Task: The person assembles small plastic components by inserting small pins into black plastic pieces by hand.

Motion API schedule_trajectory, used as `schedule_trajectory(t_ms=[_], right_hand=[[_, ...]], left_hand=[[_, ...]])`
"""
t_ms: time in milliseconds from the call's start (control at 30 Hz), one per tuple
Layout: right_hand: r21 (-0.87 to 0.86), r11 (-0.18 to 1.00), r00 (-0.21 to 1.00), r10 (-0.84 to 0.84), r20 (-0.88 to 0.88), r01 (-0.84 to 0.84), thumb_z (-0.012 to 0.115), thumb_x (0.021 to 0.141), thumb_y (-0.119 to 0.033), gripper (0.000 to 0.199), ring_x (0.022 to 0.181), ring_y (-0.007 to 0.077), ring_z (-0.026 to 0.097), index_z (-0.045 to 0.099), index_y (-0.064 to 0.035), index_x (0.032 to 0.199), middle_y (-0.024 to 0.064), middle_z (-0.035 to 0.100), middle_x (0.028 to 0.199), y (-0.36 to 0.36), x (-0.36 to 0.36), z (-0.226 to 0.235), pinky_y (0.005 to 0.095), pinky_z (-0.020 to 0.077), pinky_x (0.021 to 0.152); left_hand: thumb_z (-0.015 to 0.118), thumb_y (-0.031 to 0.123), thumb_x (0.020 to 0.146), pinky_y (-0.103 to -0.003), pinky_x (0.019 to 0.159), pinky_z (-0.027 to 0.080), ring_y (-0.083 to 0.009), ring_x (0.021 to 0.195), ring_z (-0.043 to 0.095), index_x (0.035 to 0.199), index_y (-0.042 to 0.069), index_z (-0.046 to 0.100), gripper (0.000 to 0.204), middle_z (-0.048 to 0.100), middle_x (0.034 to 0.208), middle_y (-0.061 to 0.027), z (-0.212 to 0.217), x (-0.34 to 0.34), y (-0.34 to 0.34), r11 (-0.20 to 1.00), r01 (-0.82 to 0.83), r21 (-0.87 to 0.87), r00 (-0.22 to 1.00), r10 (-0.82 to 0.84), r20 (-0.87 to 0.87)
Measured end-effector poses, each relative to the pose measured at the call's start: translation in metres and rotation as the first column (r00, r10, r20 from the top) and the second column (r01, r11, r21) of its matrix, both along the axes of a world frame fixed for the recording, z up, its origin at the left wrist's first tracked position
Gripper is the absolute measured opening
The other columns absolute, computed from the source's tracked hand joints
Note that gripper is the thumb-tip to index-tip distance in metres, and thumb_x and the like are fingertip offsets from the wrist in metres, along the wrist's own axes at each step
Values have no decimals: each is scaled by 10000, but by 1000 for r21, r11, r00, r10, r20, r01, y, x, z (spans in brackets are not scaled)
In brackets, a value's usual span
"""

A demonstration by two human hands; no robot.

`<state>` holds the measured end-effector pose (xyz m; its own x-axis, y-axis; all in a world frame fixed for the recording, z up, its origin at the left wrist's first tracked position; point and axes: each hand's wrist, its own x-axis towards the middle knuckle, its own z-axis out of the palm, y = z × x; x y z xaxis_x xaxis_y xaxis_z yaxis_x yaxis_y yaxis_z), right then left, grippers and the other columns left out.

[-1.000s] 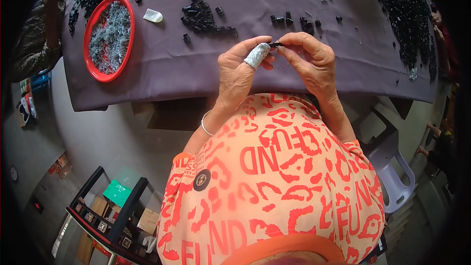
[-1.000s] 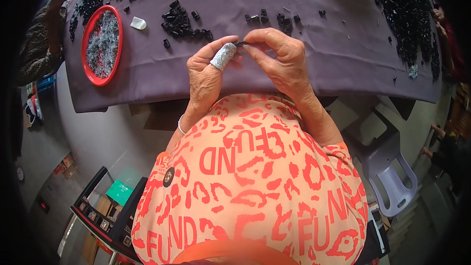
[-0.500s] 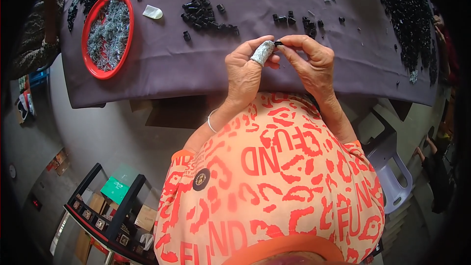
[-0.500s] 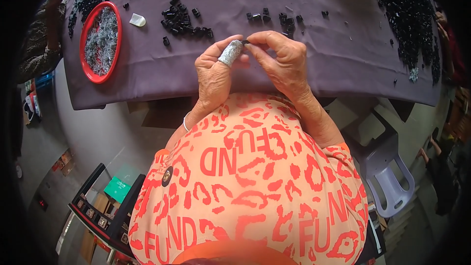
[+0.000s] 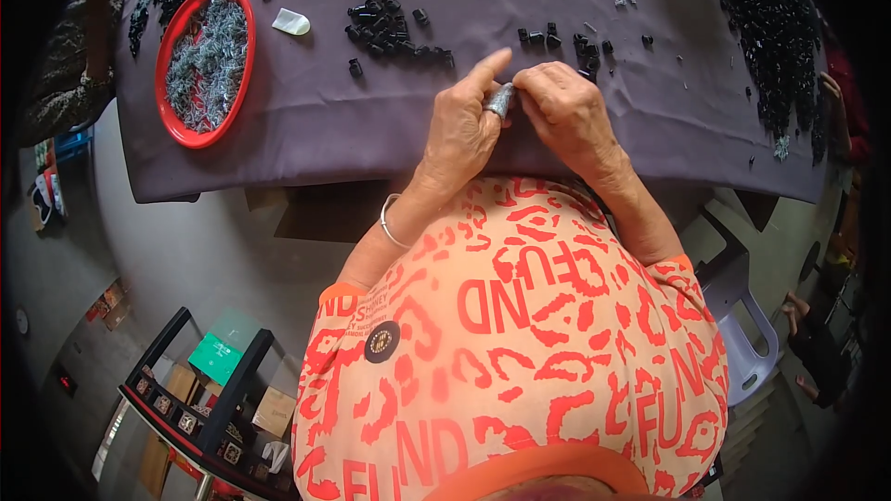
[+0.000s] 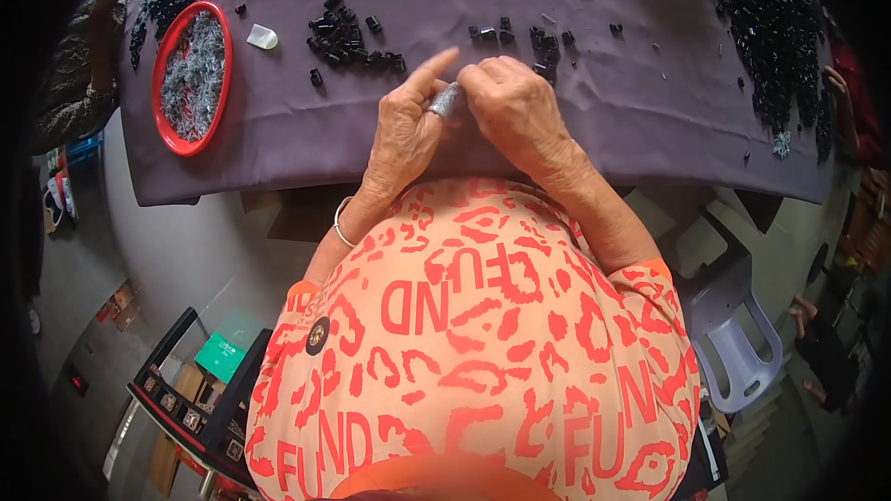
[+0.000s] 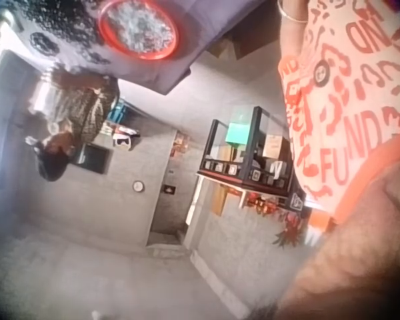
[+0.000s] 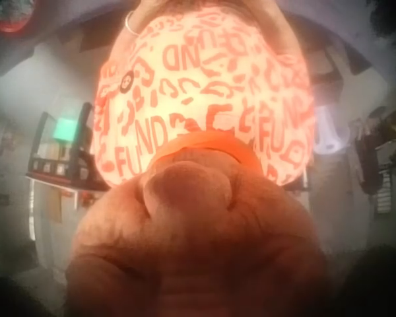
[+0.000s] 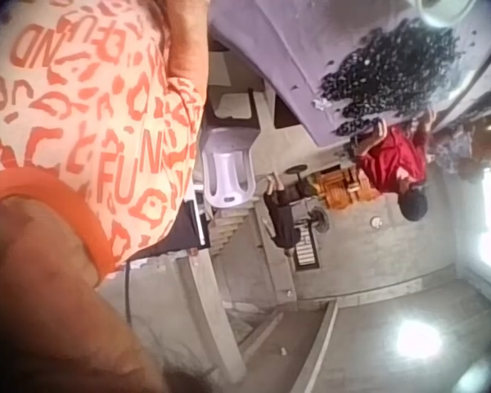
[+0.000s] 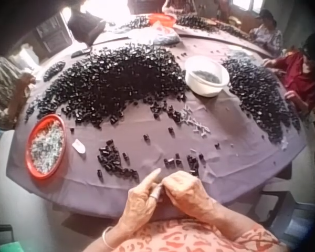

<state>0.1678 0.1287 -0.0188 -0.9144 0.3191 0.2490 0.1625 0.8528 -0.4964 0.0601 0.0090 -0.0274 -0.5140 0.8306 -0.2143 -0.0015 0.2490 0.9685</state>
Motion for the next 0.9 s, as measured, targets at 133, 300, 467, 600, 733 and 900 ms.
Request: schedule_trajectory(t_ms=[133, 300, 467, 600, 733, 900], right_hand=[[30, 999, 999, -16, 30, 15, 639, 743, 4, 143, 772, 278, 609, 576, -22, 869, 103, 608, 821, -3, -2, 1, 358, 503, 677], [30, 1000, 999, 4, 46, -5, 649, 716, 9, 307, 734, 284, 599, 543, -32, 1001, 111, 573, 769, -5, -6, 8, 381, 492, 652], [-85, 996, 1000, -16, 14, 17, 651, 697, 36, 456, 752, 299, 612, 518, -22, 1130, 132, 597, 819, -5, -1, 7, 389, 497, 656], [-195, 980, 997, 13, -77, -28, 639, 715, 54, 483, 807, 303, 631, 516, -18, 1176, 155, 622, 920, -1, 6, 0, 362, 514, 691], [-154, 986, 984, -95, -150, 71, 630, 734, 42, 418, 901, 302, 624, 545, -11, 1140, 145, 617, 998, -8, 4, 12, 357, 513, 770], [-134, 980, 956, 110, -270, -150, 643, 794, -202, 418, 1061, 326, 577, 557, -33, 1167, 150, 609, 1113, -23, -30, 3, 423, 440, 937]], left_hand=[[441, 20, 916, -223, 576, 507, -94, 716, 612, 1218, 27, 525, 313, 627, 860, -55, 6, -11, 3, 993, 58, -103, 967, -30, 253], [455, 68, 913, -214, 562, 506, -94, 682, 616, 1119, -30, 574, 258, 643, 850, -60, 9, -18, 2, 996, 81, -31, 921, -63, 384], [538, 86, 874, -217, 531, 497, -98, 712, 639, 1073, -22, 632, 245, 678, 886, -77, 11, -18, 9, 991, 99, -90, 922, -57, 384], [572, 84, 855, -227, 517, 496, -100, 694, 642, 1046, 5, 659, 224, 685, 847, -62, 11, -17, 9, 988, 85, -128, 916, -26, 400], [612, 107, 848, -224, 523, 502, -99, 708, 643, 1024, 21, 665, 203, 681, 839, -56, 8, -19, 7, 985, 100, -139, 925, -41, 378], [591, 76, 826, -250, 660, 484, -132, 768, 602, 951, -7, 589, 150, 626, 847, -46, -42, -22, -8, 955, 160, 251, 949, -219, 225]])
